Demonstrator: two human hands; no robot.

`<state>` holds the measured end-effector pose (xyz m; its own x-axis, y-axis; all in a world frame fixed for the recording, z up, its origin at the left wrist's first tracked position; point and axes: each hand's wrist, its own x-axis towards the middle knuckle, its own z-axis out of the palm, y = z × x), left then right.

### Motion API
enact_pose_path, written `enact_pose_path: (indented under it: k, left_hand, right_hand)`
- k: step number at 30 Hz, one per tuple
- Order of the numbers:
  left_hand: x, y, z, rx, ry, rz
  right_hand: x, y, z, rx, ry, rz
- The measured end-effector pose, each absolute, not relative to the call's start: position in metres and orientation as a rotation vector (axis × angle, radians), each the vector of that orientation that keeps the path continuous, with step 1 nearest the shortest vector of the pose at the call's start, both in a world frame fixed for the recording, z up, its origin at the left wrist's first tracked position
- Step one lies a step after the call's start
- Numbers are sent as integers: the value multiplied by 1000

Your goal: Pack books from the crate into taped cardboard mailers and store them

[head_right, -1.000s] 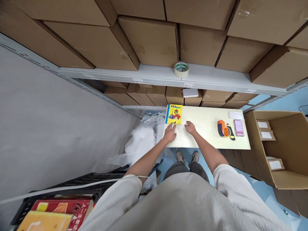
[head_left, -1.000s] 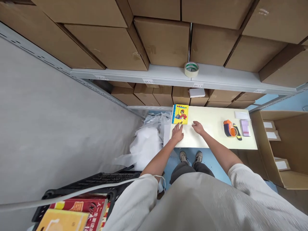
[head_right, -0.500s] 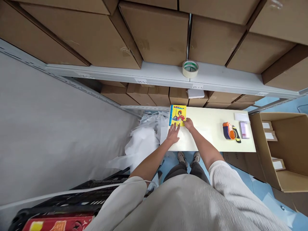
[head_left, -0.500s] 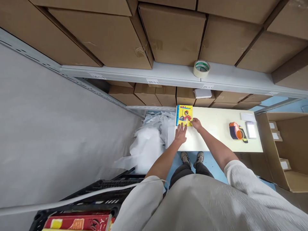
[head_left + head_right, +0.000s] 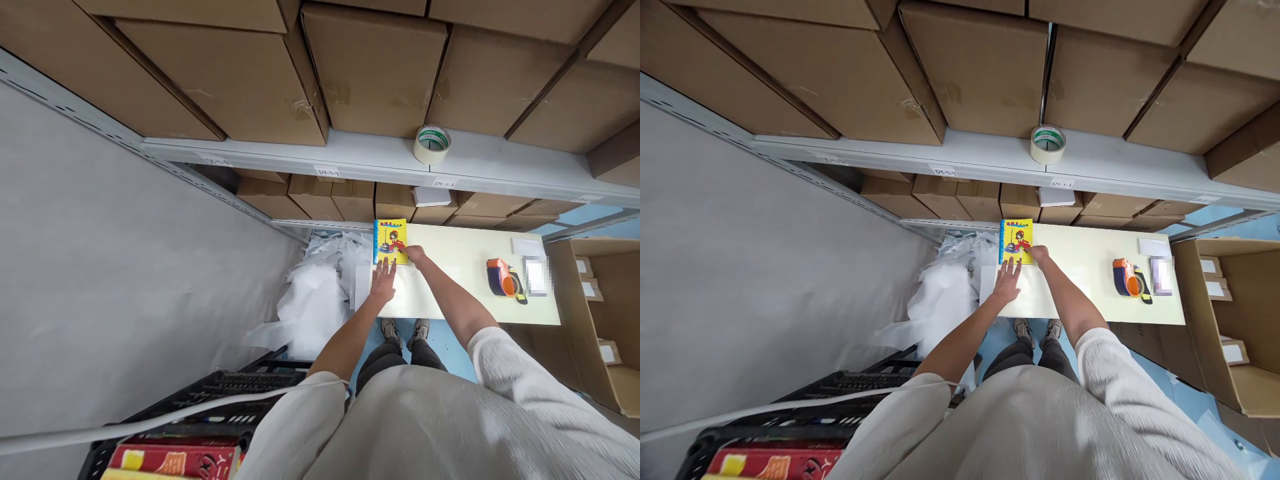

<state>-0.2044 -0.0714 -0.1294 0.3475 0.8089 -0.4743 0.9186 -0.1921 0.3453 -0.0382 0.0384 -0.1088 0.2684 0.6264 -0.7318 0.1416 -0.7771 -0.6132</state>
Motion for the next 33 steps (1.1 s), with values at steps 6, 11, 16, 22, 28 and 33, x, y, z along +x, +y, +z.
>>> enact_pose_path:
  k: [6, 11, 16, 22, 28, 33]
  left_hand:
    - [-202, -73, -126, 2057, 1503, -255]
    - [-204, -82, -115, 2085, 1540, -202]
    - [-196, -108, -109, 2199, 1436, -145]
    - [-166, -128, -118, 2229, 1209, -301]
    - [-158, -99, -121, 2224, 1251, -344]
    - [-153, -86, -119, 2182, 1325, -336]
  right_hand:
    - [-43, 40, -109, -2186, -882, 1369]
    - [-29, 39, -100, -2147, -990, 1269]
    - [13, 18, -81, -2023, -914, 1244]
    - [75, -29, -59, -1847, -778, 1213]
    - [109, -77, -55, -1829, -713, 1280]
    - [106, -111, -68, -1851, -642, 1357]
